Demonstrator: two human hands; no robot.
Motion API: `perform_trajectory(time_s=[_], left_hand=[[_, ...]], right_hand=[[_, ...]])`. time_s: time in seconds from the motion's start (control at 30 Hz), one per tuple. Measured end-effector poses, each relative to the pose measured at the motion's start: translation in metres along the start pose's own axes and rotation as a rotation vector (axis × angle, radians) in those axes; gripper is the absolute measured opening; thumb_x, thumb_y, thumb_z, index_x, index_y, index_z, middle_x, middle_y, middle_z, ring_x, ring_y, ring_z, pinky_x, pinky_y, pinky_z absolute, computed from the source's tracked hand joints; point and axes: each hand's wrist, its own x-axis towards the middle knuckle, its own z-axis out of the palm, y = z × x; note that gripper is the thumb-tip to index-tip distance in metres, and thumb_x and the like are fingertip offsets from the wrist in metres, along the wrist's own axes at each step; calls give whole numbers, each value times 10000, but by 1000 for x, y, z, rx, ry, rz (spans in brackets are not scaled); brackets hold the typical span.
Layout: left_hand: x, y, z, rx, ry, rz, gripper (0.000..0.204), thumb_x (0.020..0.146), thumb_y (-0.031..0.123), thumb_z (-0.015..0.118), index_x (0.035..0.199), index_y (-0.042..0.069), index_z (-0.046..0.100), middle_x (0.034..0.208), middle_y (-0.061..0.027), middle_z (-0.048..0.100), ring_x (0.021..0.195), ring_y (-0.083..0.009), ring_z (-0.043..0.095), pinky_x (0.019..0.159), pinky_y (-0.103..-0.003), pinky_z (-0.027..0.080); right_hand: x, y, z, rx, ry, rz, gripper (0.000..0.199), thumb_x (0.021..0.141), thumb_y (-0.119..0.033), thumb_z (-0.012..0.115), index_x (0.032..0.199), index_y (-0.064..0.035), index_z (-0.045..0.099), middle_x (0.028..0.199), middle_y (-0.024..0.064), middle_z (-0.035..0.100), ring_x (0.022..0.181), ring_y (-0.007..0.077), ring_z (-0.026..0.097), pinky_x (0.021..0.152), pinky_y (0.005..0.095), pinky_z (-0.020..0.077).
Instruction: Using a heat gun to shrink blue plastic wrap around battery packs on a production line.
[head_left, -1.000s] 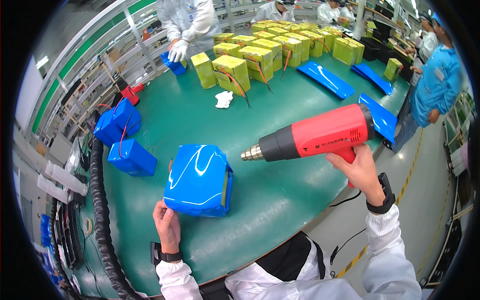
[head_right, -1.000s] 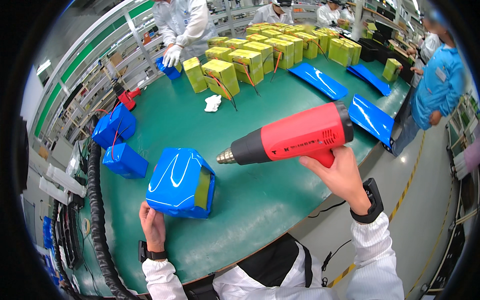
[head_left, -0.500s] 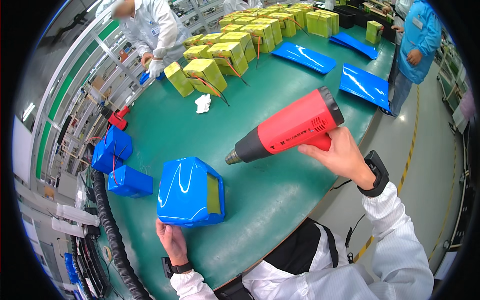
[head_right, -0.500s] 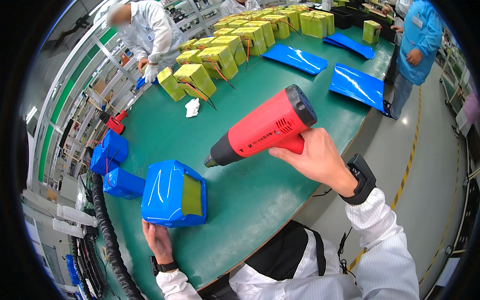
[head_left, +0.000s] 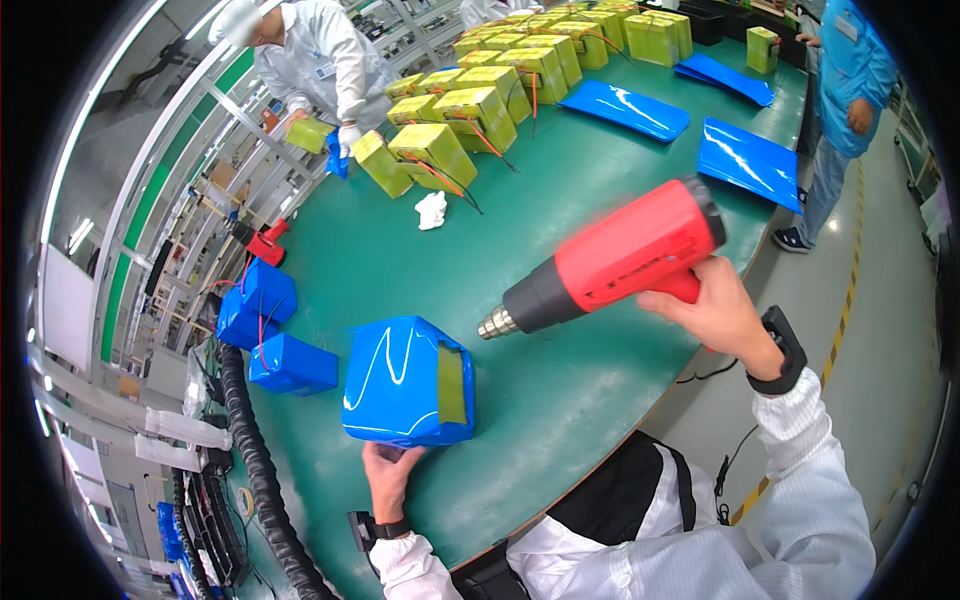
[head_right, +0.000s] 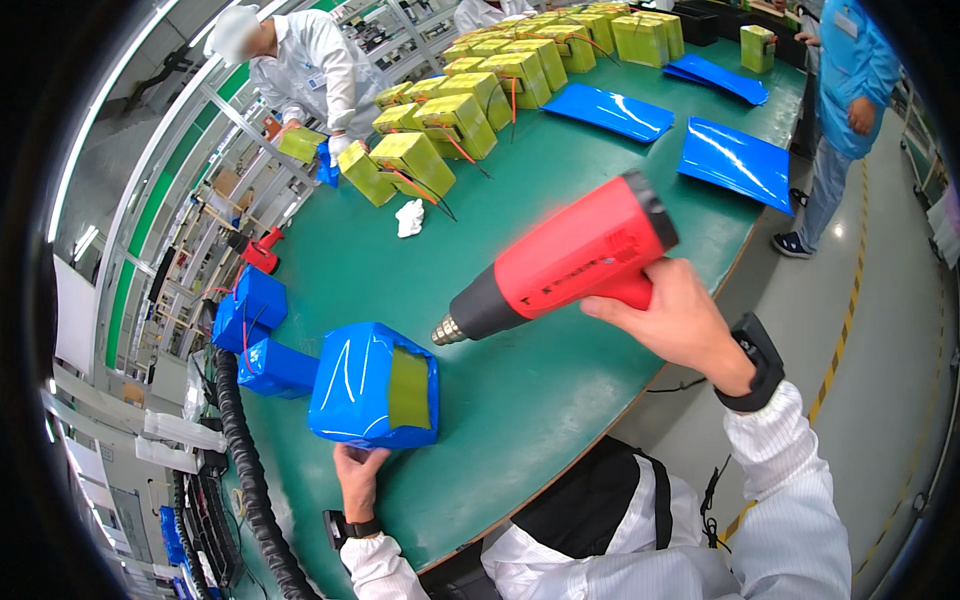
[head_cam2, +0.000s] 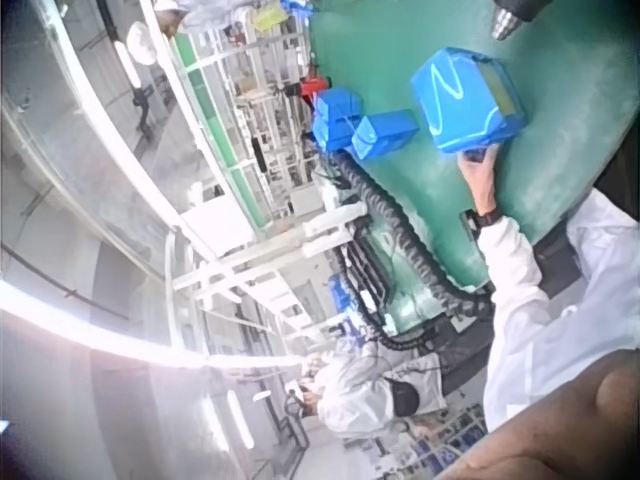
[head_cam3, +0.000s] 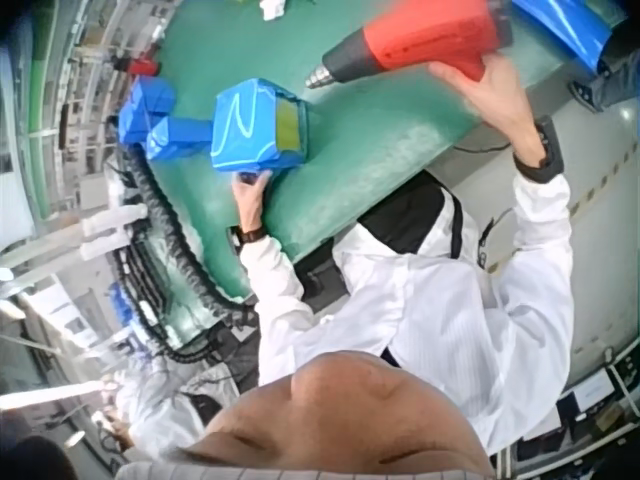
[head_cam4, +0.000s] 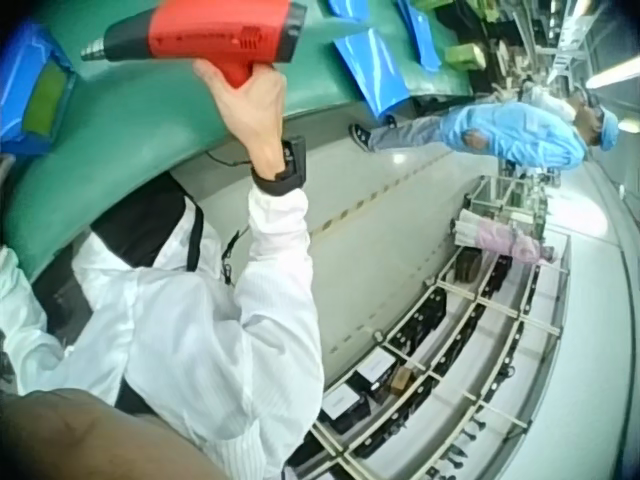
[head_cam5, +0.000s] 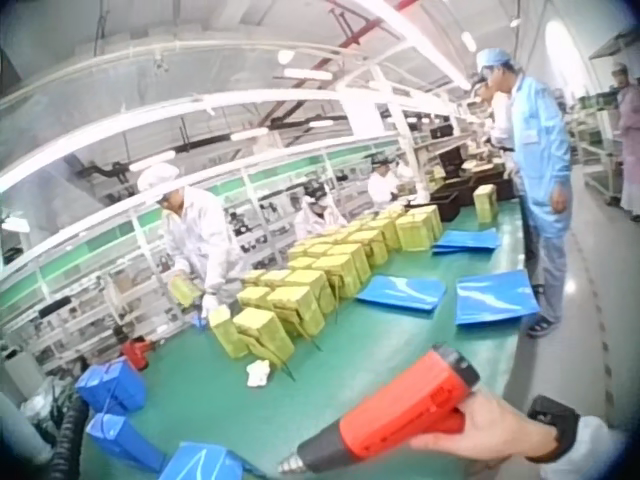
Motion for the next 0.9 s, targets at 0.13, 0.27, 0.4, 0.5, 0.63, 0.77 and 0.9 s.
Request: perform_trajectory(time_s=[0.13,0.27,0.4,0.5,0.63,0.77,0.9], left_hand=[[2,16,14,201,-29,-46,303,778,-26,854,1043,-28,708,974,-85,757,838,-130,712,752,-275,560],[-6,12,16,224,-74,-16,184,804,-28,835,962,-34,741,904,-74,766,764,-111,709,689,-252,558],[-26,22,51,51,-132,-96,260,816,-110,789,1050,-15,726,1032,-66,752,902,-126,704,816,-273,568],[-40,24,67,36,-271,-26,387,852,-85,779,1226,-60,683,1203,-114,702,1115,-174,670,1001,-332,545],[-47,36,90,69,-406,-43,429,884,-82,750,1299,-84,639,1386,-163,607,1281,-219,594,1139,-372,462],[-44,33,98,107,-360,-35,500,885,-44,769,1356,-72,600,1364,-149,623,1287,-227,592,1152,-367,444],[-42,44,105,110,-219,49,530,849,71,840,1305,-79,617,1353,-144,634,1251,-227,621,1094,-367,492]], right_hand=[[-13,-13,-25,219,-92,267,399,856,-236,844,1129,16,700,964,97,749,831,192,702,821,340,554],[-28,-21,-34,170,-13,20,396,821,-170,867,1130,0,689,998,93,738,903,208,700,859,350,547],[-39,-39,-44,35,123,-130,410,796,-139,884,1135,-15,690,1055,96,729,953,234,701,882,367,544],[-41,-50,-50,33,146,-72,371,816,-111,867,1125,-9,690,1063,97,727,961,223,700,882,362,544],[-35,-61,-61,-61,201,-121,351,824,-94,848,1120,6,688,1021,103,732,923,220,702,878,348,537],[-7,-69,-78,-129,105,-209,342,832,-128,826,1103,27,688,981,120,738,919,220,701,869,345,530],[43,-72,-81,-89,-27,-153,424,852,-225,837,1138,39,670,970,115,737,866,186,686,828,335,534]])
